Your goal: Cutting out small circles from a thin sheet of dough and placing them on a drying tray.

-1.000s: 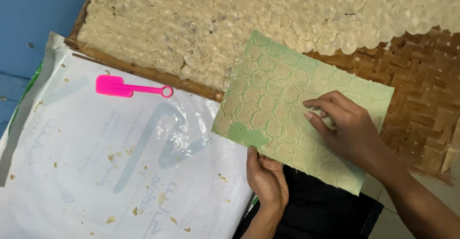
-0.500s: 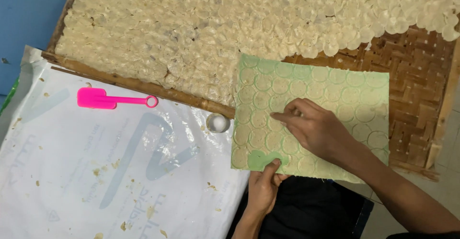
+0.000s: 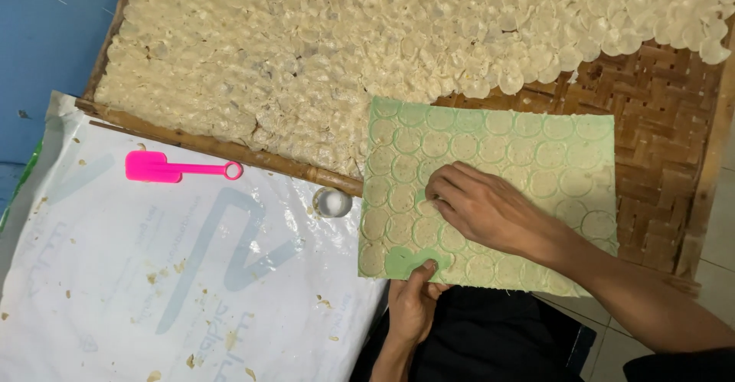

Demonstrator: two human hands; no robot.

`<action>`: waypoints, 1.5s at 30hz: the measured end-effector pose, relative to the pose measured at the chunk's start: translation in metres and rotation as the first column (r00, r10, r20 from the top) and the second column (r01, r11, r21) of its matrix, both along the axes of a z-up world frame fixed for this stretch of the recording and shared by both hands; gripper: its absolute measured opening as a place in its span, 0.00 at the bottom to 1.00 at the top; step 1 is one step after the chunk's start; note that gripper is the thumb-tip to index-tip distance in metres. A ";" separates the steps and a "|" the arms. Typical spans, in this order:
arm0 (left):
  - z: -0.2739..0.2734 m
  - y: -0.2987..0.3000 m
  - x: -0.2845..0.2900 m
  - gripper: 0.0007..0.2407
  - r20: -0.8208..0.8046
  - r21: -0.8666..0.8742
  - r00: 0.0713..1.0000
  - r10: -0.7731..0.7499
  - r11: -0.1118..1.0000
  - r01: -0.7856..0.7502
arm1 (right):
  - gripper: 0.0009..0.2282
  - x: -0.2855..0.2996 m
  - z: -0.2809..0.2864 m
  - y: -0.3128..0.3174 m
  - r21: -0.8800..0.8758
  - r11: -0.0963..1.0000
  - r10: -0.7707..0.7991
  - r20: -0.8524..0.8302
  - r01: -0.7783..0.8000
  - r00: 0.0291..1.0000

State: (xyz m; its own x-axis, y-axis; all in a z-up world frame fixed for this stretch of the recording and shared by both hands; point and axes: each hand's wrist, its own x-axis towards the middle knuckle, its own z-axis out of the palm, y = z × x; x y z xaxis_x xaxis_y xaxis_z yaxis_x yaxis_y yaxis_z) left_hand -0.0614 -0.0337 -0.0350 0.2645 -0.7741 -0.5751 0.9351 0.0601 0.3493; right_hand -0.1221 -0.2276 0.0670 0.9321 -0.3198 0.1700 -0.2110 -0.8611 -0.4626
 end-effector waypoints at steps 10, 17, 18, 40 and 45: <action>-0.005 0.005 0.000 0.17 0.024 -0.025 0.999 -0.022 0.999 0.023 | 0.04 -0.005 -0.001 0.006 -0.085 0.996 -0.028 -0.007 0.028 1.000; -0.017 0.012 0.004 0.19 0.047 -0.114 0.999 -0.028 0.993 0.033 | 0.05 -0.014 0.002 0.003 -0.011 1.000 0.018 -0.018 -0.018 1.000; -0.018 0.014 0.006 0.20 0.046 -0.091 0.998 -0.039 0.995 0.043 | 0.07 -0.017 0.000 0.001 0.025 1.000 0.011 -0.062 -0.009 0.998; -0.063 0.010 -0.003 0.19 0.022 0.042 0.999 -0.040 0.998 0.039 | 0.06 -0.090 -0.040 -0.155 -0.030 0.783 -0.619 0.057 0.621 0.783; -0.067 0.008 -0.005 0.18 0.021 0.045 0.999 -0.046 0.998 0.045 | 0.13 -0.091 -0.041 -0.163 -0.033 0.712 -0.695 0.104 0.701 0.711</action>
